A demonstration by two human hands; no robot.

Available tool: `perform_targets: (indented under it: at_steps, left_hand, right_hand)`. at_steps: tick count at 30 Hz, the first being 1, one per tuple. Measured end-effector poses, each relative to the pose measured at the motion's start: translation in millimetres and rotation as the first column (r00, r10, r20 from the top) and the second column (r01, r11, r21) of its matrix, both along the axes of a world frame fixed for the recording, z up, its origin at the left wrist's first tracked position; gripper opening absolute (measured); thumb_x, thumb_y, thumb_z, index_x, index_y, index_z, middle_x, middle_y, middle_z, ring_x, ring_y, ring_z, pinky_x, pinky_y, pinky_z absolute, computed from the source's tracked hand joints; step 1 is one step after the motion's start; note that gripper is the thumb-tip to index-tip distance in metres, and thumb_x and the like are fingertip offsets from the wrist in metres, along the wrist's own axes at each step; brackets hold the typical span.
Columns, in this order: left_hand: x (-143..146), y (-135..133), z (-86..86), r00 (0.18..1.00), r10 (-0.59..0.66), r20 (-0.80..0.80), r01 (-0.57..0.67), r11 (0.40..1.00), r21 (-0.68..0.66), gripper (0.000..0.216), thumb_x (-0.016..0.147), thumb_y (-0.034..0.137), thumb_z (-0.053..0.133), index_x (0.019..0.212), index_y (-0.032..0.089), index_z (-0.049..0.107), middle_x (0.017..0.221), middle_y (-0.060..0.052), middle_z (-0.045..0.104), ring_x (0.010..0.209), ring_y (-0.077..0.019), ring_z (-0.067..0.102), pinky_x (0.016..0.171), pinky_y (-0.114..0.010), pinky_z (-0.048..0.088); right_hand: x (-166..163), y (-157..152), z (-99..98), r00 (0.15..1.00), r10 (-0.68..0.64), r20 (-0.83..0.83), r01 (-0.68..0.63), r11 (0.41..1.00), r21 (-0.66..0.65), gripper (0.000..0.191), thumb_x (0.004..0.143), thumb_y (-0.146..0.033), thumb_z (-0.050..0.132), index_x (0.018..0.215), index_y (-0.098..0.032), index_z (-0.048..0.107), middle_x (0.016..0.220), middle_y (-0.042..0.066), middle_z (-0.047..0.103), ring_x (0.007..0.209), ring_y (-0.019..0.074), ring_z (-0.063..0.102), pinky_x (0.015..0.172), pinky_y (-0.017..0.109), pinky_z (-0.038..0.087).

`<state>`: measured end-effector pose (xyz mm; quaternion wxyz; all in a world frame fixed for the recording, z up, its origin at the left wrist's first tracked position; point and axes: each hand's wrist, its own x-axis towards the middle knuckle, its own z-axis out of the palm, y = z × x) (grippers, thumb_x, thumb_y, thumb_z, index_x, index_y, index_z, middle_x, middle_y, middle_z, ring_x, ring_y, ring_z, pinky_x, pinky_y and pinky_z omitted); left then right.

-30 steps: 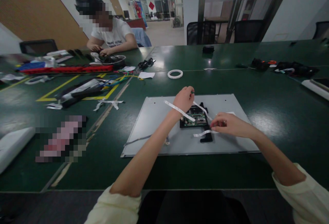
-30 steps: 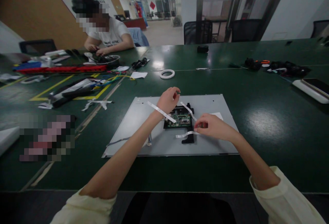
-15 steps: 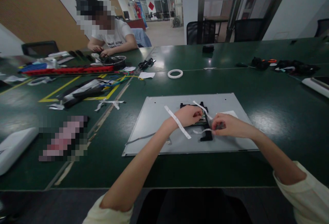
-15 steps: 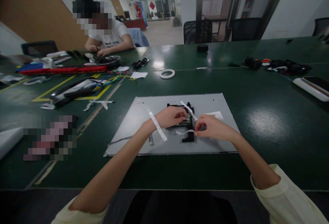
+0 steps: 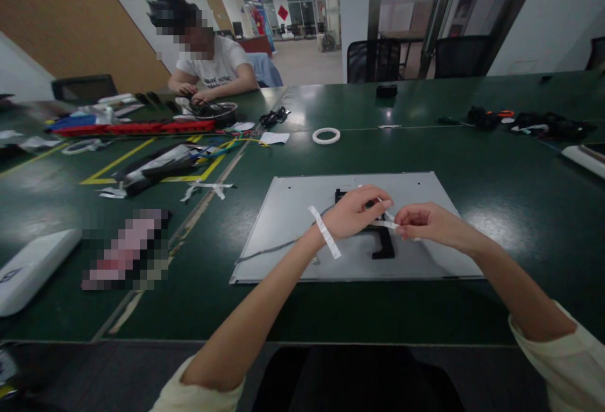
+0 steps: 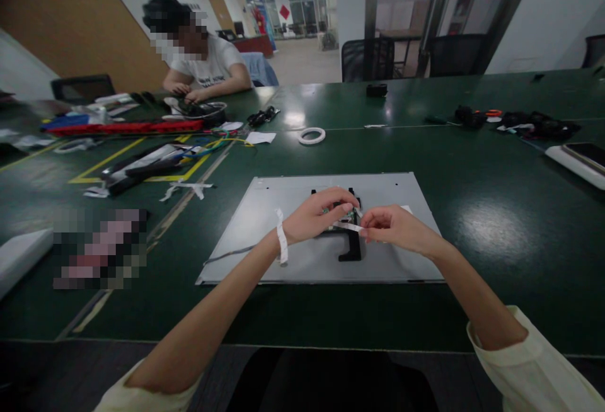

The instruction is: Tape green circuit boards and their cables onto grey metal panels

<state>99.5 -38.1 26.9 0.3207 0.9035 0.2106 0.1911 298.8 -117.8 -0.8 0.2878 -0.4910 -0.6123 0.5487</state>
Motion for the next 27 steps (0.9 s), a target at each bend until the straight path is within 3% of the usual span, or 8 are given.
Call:
perform_targets:
  at_steps: [2,5,8,13,21,27]
  left_hand:
    - [-0.7,-4.9,3.4,0.995,-0.085,-0.043,0.081,0.993,-0.090,0.026,0.090,0.033,0.044,0.102,0.017,0.060,0.092,-0.004,0.064,0.080,-0.0114,0.057,0.069,-0.023,0.042]
    - [-3.0,-4.9,-0.2,0.990,-0.122,-0.075,0.109,0.981,-0.160,0.020,0.084,0.031,0.053,0.094,0.017,0.062,0.079,-0.001,0.064,0.071,-0.0098,0.056,0.066,-0.023,0.041]
    - [-5.7,0.9,-7.0,0.987,-0.147,-0.060,0.133,0.972,-0.192,0.016,0.082,0.028,0.055,0.084,0.016,0.065,0.078,-0.002,0.064,0.071,-0.0095,0.055,0.066,-0.023,0.041]
    - [-6.9,5.8,-10.2,0.984,-0.171,-0.048,0.152,0.953,-0.262,0.012,0.081,0.024,0.055,0.081,0.016,0.064,0.078,-0.001,0.064,0.071,-0.0094,0.055,0.067,-0.023,0.042]
    - [-4.9,4.1,-14.3,0.989,-0.045,-0.139,0.019,0.983,-0.182,0.012,0.079,0.022,0.055,0.084,0.015,0.063,0.077,-0.002,0.065,0.069,-0.0106,0.057,0.064,-0.023,0.042]
    - [-9.6,4.2,-14.4,0.975,-0.024,-0.221,-0.042,0.956,-0.289,0.015,0.080,0.025,0.053,0.075,0.014,0.062,0.057,0.001,0.059,0.054,-0.0087,0.053,0.055,-0.022,0.040]
  right_hand:
    - [1.0,0.5,-0.1,1.000,-0.024,0.010,0.024,1.000,0.002,0.030,0.074,-0.043,0.063,0.085,-0.015,0.059,0.076,0.001,0.059,0.069,0.0101,0.053,0.065,0.023,0.040]
    - [2.0,0.5,0.2,0.998,-0.040,0.045,0.040,0.999,0.000,0.032,0.073,-0.045,0.064,0.085,-0.015,0.063,0.075,0.002,0.059,0.068,0.0104,0.053,0.063,0.023,0.040]
    - [1.5,0.0,1.2,0.998,-0.039,0.055,0.038,0.999,0.019,0.032,0.074,-0.045,0.063,0.086,-0.015,0.065,0.074,0.002,0.060,0.068,0.0106,0.053,0.062,0.023,0.040]
    - [-1.2,-0.8,0.9,0.993,-0.075,0.086,0.069,0.996,0.060,0.031,0.075,-0.044,0.062,0.086,-0.015,0.066,0.075,0.003,0.061,0.069,0.0115,0.054,0.063,0.023,0.040]
    - [0.2,1.7,-4.6,0.982,-0.149,0.119,0.137,0.985,0.100,0.027,0.078,-0.040,0.058,0.086,-0.015,0.066,0.074,0.002,0.061,0.068,0.0108,0.054,0.061,0.023,0.039]
    - [4.4,2.7,-7.1,0.976,-0.156,0.150,0.156,0.988,0.012,0.026,0.076,-0.038,0.060,0.085,-0.015,0.064,0.074,0.003,0.062,0.066,0.0104,0.055,0.059,0.022,0.040]
